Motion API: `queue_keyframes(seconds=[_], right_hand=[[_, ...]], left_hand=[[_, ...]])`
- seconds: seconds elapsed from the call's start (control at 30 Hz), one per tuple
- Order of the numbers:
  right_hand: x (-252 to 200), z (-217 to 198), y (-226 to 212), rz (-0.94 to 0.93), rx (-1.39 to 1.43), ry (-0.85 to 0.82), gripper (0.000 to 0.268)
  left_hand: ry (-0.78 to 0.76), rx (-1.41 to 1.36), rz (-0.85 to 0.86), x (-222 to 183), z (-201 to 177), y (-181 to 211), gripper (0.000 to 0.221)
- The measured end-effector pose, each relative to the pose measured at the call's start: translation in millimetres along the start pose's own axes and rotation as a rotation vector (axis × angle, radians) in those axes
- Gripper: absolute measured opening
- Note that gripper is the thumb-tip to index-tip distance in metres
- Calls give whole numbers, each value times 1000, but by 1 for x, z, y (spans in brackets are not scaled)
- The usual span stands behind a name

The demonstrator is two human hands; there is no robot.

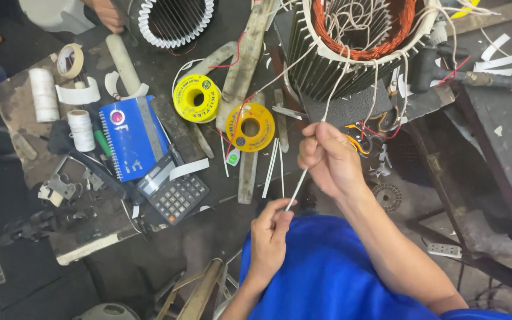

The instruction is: Preparing and insulating wires for a motor stator winding assembly by cutting sleeves and fitting them onto wires.

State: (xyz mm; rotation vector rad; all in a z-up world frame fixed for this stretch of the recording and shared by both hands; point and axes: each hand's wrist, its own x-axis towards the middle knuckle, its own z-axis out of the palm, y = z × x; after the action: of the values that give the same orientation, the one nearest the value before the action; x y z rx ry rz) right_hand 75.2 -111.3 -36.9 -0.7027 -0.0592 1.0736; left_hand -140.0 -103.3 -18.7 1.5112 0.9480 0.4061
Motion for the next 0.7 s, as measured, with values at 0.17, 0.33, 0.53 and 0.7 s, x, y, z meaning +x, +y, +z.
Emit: queue_keyframes(seconds=[0.17, 0.33, 0.53, 0.7], right_hand=[[-3, 26, -22, -53, -140, -37, 32], [1, 23, -17, -43, -67, 48, 23], [-15, 29, -23, -22, -37, -50, 53], [-19, 34, -15, -55, 105, -55, 19]], left_hand=[[0, 122, 125, 3, 6, 18, 26], [-66, 194, 150, -2, -5, 23, 29], [-5, 246, 238, 11, -19, 10, 22], [-182, 443, 386, 10, -38, 12, 15]])
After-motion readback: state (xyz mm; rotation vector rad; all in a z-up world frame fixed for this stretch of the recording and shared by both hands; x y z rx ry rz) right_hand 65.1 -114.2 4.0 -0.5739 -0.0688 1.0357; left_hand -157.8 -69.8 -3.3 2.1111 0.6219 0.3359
